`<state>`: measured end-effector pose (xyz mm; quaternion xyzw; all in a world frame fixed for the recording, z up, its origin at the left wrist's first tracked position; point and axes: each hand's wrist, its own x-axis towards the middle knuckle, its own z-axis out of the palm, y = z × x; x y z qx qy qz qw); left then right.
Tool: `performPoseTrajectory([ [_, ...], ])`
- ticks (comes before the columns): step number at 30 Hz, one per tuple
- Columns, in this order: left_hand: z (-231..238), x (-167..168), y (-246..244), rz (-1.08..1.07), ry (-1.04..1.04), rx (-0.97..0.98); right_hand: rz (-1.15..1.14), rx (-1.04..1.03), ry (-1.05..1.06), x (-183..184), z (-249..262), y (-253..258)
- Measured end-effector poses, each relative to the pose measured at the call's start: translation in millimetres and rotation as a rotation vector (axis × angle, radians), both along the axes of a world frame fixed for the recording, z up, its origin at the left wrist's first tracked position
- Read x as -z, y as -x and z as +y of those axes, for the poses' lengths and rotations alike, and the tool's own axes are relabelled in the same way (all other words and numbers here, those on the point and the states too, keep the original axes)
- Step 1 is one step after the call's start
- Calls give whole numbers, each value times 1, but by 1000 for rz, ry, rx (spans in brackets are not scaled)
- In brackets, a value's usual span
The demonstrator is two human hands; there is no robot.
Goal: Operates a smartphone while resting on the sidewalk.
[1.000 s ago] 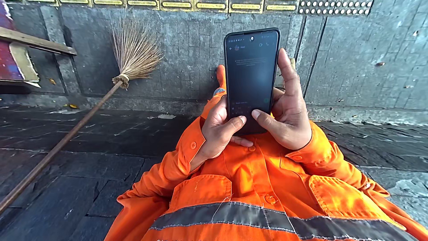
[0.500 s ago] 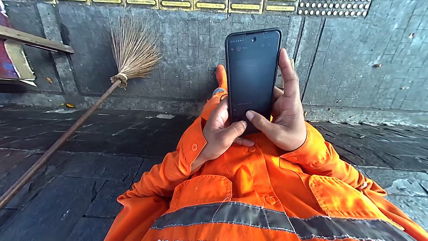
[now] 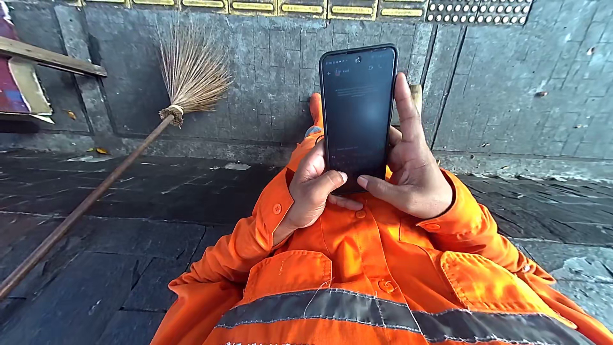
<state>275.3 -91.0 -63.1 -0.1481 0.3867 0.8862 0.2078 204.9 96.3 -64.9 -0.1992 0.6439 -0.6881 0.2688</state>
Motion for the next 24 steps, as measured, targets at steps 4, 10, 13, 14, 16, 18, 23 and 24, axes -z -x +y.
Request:
performPoseTrajectory([
  [4,1,-1,0,-8,3,-5,-11,-15,27,-1,3,1],
  [10,1,-1,1,0,-7,-3,-21,-35,38,-3,8,4],
  [13,1,-1,1,3,-9,6,-27,-36,54,-2,10,4],
  [14,1,-2,1,5,-10,3,-30,-34,58,-2,10,4],
  [16,1,-1,1,5,-15,3,-30,-35,65,-3,11,4],
  [18,1,-2,2,-2,-12,8,-25,-37,69,-3,12,5],
  [23,2,-3,3,-6,6,19,-19,-35,72,-3,12,5],
  [24,2,-3,3,-9,7,19,-20,-35,71,-3,13,5],
])
